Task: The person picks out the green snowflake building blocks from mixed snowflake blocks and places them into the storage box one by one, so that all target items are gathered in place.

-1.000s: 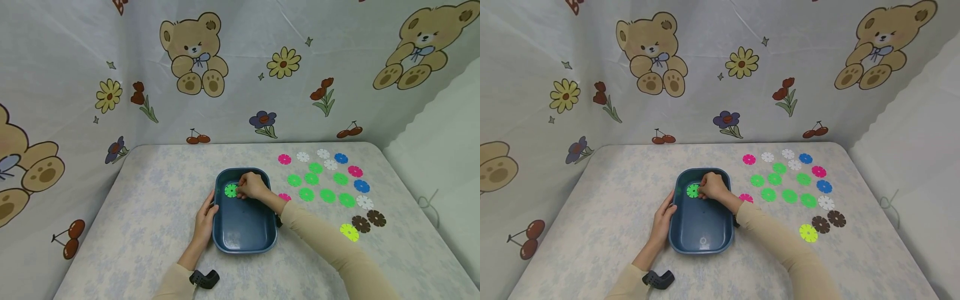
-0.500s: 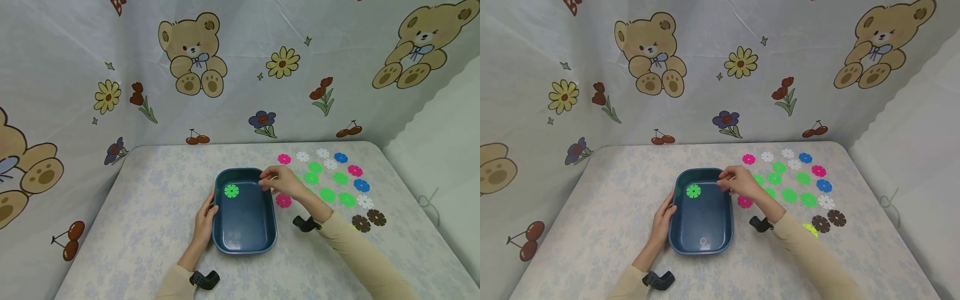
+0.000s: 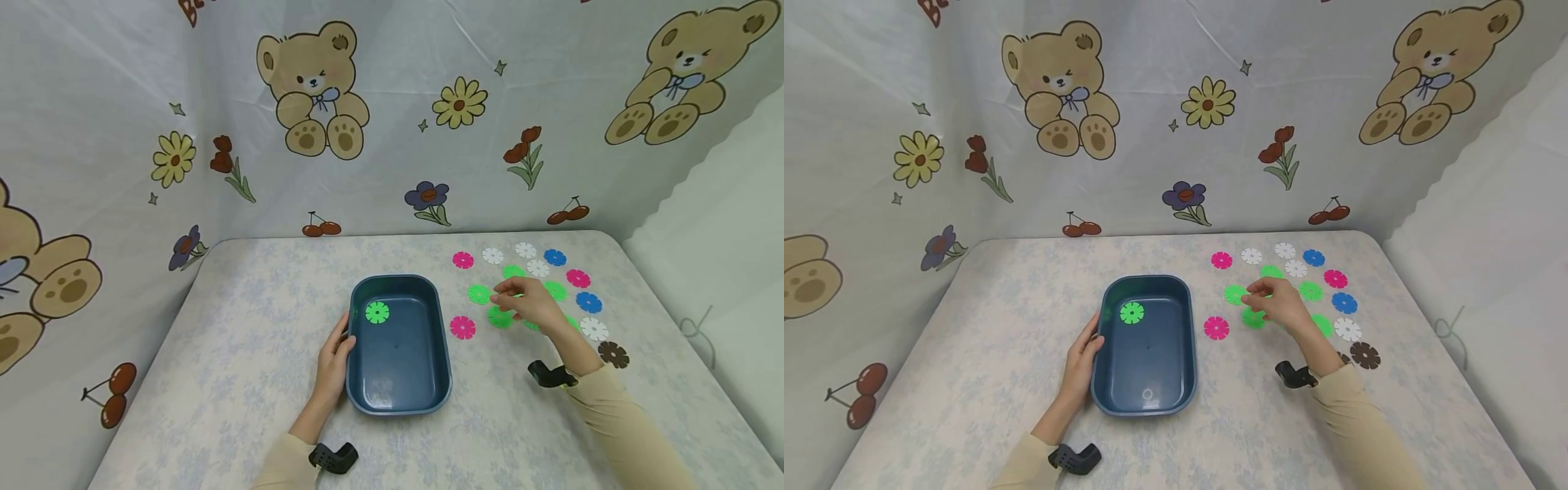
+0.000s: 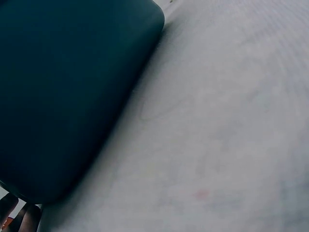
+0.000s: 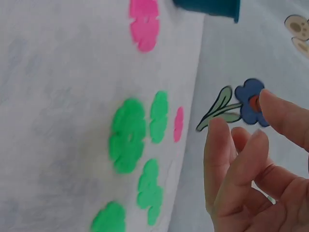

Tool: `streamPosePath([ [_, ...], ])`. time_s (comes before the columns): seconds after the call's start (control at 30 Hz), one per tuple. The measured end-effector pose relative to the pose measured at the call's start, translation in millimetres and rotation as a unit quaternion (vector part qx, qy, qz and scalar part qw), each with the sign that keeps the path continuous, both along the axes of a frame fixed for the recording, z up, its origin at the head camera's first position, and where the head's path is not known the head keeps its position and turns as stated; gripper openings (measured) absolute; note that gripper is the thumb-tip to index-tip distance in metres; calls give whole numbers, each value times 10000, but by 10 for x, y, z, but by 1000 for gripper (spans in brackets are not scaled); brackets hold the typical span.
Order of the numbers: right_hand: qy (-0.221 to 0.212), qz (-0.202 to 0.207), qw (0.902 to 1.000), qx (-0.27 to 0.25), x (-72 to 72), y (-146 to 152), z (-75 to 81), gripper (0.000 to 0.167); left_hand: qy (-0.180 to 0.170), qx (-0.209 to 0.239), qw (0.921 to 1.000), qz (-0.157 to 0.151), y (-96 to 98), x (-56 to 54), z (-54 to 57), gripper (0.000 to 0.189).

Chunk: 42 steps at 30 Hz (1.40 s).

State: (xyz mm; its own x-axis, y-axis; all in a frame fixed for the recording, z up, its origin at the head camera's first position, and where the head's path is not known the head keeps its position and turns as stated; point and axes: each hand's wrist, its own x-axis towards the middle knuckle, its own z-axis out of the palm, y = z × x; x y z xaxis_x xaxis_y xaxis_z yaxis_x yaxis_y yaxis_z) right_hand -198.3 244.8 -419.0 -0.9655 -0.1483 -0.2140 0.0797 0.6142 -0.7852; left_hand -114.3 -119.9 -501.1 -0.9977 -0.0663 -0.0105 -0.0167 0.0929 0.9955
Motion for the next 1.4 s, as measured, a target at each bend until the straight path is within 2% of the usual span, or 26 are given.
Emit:
streamPosePath([
  [0.47, -259, -438, 9968, 620, -16, 191, -294, 44, 64, 103, 9999, -34, -5, -6, -20, 50],
  [0.7, -406, -592, 9939, 842, -15, 182, -333, 49, 26, 127, 9999, -43, -7, -5, -19, 50],
  [1.03, -268, -440, 9855, 1615, -69, 121, -409, 51, 12, 103, 9999, -16, -17, -10, -28, 50],
  [1.2, -292, -390, 9844, 1689, -88, 95, -424, 47, 71, 45, 10000, 10, -17, -10, -31, 51],
  [1.4, -222, -349, 9871, 1547, -92, 119, -414, 43, 118, 159, 9998, -47, -18, -6, -29, 51],
])
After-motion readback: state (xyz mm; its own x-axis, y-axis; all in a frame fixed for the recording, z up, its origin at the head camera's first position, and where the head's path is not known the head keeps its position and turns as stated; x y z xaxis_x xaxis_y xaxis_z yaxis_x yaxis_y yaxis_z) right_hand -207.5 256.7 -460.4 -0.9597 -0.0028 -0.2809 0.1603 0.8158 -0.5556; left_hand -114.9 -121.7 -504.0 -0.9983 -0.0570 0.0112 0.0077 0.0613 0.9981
